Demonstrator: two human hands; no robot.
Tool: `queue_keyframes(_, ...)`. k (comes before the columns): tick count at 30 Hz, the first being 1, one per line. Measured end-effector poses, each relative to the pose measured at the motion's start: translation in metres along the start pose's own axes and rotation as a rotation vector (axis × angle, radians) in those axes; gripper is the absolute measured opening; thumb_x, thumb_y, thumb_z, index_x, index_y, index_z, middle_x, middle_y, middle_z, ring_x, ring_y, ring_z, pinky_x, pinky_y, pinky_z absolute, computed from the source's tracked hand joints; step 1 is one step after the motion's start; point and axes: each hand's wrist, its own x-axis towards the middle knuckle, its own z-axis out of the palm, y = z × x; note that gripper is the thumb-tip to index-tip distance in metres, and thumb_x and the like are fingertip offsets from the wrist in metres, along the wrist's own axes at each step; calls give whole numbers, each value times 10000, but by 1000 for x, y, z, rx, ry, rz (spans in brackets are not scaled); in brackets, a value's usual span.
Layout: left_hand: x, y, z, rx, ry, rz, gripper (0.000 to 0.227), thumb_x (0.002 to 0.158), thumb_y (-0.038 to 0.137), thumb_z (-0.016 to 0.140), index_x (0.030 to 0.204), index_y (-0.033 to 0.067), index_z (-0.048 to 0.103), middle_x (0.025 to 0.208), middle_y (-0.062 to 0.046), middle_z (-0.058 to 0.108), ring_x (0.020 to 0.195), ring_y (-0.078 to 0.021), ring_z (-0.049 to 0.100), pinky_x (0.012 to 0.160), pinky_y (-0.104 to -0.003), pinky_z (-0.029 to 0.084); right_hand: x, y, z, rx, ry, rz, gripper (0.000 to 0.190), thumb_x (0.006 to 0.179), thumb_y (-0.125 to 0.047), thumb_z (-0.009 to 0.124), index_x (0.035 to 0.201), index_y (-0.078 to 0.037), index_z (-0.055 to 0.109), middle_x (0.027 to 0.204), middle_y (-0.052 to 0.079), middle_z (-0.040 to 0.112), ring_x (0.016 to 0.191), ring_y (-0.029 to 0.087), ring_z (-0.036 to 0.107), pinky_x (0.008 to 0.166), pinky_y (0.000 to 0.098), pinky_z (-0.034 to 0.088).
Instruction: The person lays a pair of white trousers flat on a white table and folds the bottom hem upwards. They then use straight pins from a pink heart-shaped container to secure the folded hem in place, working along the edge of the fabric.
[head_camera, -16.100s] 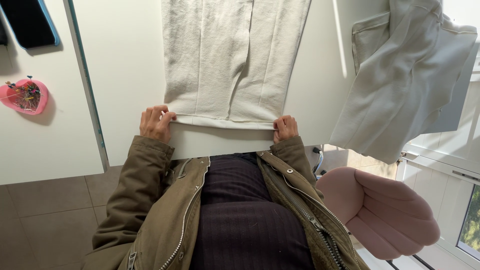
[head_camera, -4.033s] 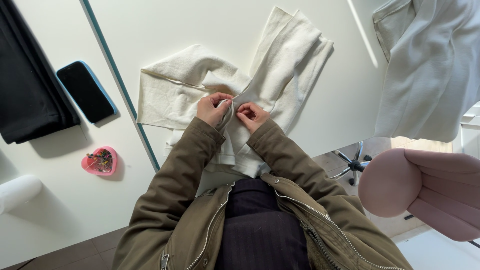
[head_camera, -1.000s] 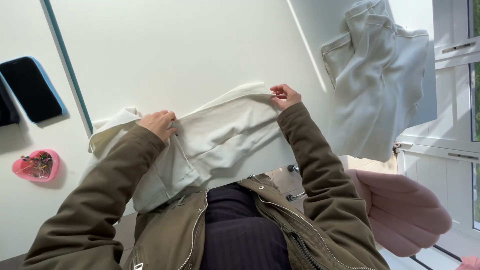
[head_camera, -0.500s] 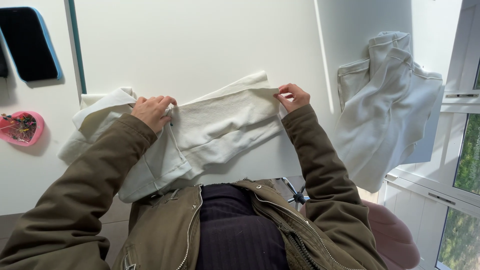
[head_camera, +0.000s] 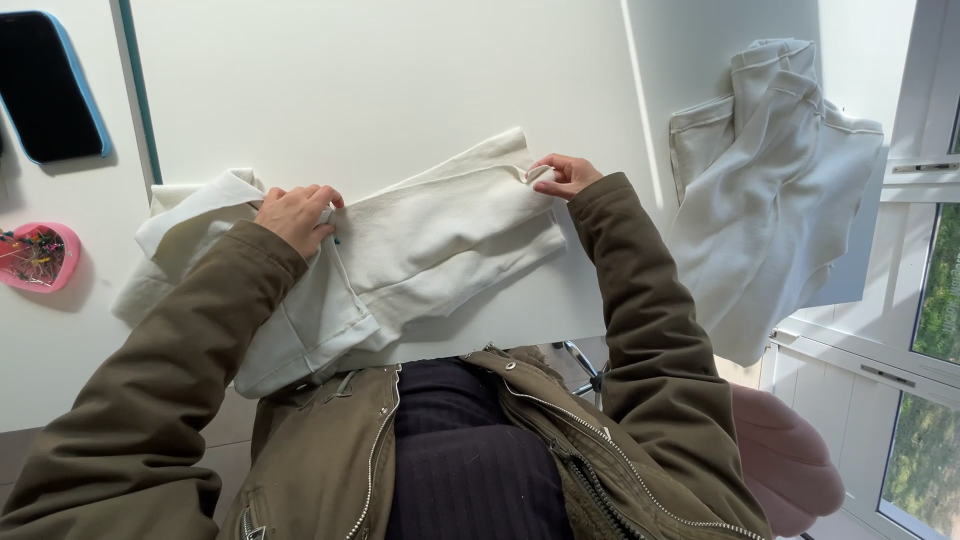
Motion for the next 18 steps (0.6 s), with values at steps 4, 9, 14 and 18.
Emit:
queue_keyframes(4, 3, -1, -4, 2, -19, -1, 375, 898, 229, 753, 1243, 171, 620, 1141, -32, 706, 1079, -227, 663, 1014, -437, 430, -38, -84, 10, 247, 20, -109, 717, 938, -101, 711, 1552, -144, 342, 1112, 120, 761, 1115, 127, 709, 1044, 333, 544)
queue_keyframes(9, 43, 32, -43, 135, -254, 7, 654, 852, 383, 778, 1410, 160, 518, 1288, -92, 620, 1213, -277, 594, 1031, -467, 454, -18, -54, 29, 139, 234, -152, 580, 1047, -73, 621, 1580, -100, 395, 1182, 133, 762, 1109, 148, 700, 1015, 347, 565)
queue_keyframes(14, 139, 115, -34, -138, -140, 231, 922, 851, 462, 784, 1545, 31, 358, 1403, -198, 512, 1288, -333, 518, 1104, -466, 450, -26, -75, 28, 193, 211, -159, 589, 1055, -96, 594, 1595, -115, 359, 1184, 124, 749, 1073, 163, 695, 955, 340, 590)
queue_keyframes(18, 200, 147, 1, -275, -138, 361, 782, 803, 425, 860, 1355, 0, 506, 1198, -196, 634, 1129, -338, 599, 967, -458, 495, -35, -89, 22, 327, 165, -212, 714, 1010, -167, 669, 1599, -146, 267, 1168, 123, 748, 1101, 176, 705, 999, 356, 575)
